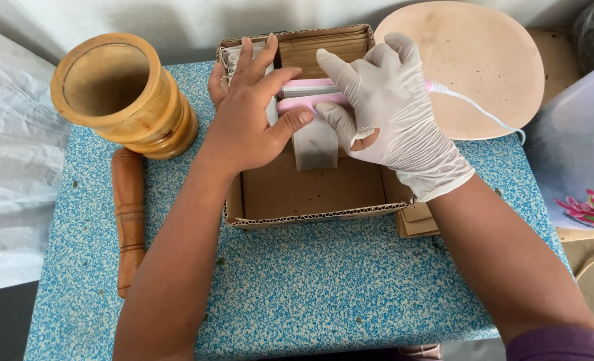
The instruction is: Manually placing tea bags into paper envelopes and sealing them with a heat sealer.
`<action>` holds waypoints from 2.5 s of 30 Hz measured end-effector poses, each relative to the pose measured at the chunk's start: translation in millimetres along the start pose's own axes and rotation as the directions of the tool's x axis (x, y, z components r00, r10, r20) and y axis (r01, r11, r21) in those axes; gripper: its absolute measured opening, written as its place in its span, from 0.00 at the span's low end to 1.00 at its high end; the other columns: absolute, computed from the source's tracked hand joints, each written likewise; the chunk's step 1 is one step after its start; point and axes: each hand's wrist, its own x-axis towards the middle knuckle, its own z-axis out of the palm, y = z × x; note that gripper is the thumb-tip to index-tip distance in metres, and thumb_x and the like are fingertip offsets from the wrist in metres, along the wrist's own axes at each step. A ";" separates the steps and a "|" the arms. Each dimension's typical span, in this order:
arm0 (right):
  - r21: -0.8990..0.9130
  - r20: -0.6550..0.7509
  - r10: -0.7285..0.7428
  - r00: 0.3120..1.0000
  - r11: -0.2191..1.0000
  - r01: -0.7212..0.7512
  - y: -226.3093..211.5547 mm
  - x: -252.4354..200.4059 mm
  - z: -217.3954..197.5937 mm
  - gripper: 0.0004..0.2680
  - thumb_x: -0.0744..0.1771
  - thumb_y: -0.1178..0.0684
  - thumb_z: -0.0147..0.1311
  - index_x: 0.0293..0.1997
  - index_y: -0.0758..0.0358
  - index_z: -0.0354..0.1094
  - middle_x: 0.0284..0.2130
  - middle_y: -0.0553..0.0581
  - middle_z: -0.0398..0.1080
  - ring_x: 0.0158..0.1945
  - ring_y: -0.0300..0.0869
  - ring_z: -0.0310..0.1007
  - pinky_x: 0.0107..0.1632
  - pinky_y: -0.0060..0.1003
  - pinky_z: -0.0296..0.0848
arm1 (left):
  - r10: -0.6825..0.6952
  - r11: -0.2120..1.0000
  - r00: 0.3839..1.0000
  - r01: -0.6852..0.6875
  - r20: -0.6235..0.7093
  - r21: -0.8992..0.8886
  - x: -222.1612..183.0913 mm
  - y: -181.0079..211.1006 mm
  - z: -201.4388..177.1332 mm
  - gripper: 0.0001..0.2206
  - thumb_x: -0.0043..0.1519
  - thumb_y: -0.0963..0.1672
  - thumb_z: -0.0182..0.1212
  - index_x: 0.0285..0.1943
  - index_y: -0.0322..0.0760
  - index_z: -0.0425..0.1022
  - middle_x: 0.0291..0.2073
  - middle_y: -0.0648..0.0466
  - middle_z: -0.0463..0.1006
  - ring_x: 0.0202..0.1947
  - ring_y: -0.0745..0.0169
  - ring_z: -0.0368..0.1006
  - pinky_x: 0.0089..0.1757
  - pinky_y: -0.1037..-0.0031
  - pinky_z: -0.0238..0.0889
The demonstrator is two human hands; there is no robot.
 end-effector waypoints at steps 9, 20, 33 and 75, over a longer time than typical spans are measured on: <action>0.025 0.168 0.160 0.973 0.986 -0.166 0.2 7.9 -36.7 0.16 0.67 0.45 0.60 0.55 0.63 0.68 0.28 0.54 0.67 0.32 0.56 0.61 0.34 0.52 0.63 | 0.232 0.970 0.955 -0.213 -0.186 0.118 -0.8 5.1 0.2 0.19 0.72 0.50 0.51 0.70 0.45 0.69 0.70 0.55 0.64 0.73 0.44 0.55 0.63 0.48 0.31; 0.030 0.287 0.436 0.853 0.886 -0.463 22.9 -25.5 -100.6 0.13 0.68 0.43 0.56 0.32 0.58 0.58 0.18 0.54 0.59 0.23 0.55 0.59 0.30 0.49 0.58 | 0.396 0.897 0.918 -0.390 0.014 0.207 64.2 69.8 5.9 0.19 0.65 0.49 0.60 0.65 0.47 0.73 0.63 0.54 0.72 0.62 0.46 0.64 0.55 0.49 0.37; -0.358 0.353 0.738 0.575 0.675 -0.645 34.3 -141.8 -147.9 0.19 0.67 0.27 0.55 0.35 0.52 0.64 0.20 0.54 0.69 0.25 0.57 0.70 0.27 0.52 0.65 | 0.337 0.815 0.743 -0.537 0.579 0.216 110.9 190.6 95.6 0.18 0.63 0.53 0.57 0.58 0.45 0.74 0.51 0.54 0.76 0.55 0.47 0.67 0.55 0.49 0.43; -0.150 0.623 0.767 0.155 0.311 -0.938 15.7 -132.6 -123.5 0.20 0.60 0.46 0.60 0.58 0.41 0.70 0.31 0.43 0.79 0.46 0.43 0.76 0.52 0.41 0.72 | 0.256 0.841 0.716 -0.496 0.649 0.215 108.4 170.8 150.9 0.11 0.42 0.39 0.77 0.31 0.40 0.81 0.27 0.53 0.78 0.42 0.53 0.64 0.57 0.56 0.39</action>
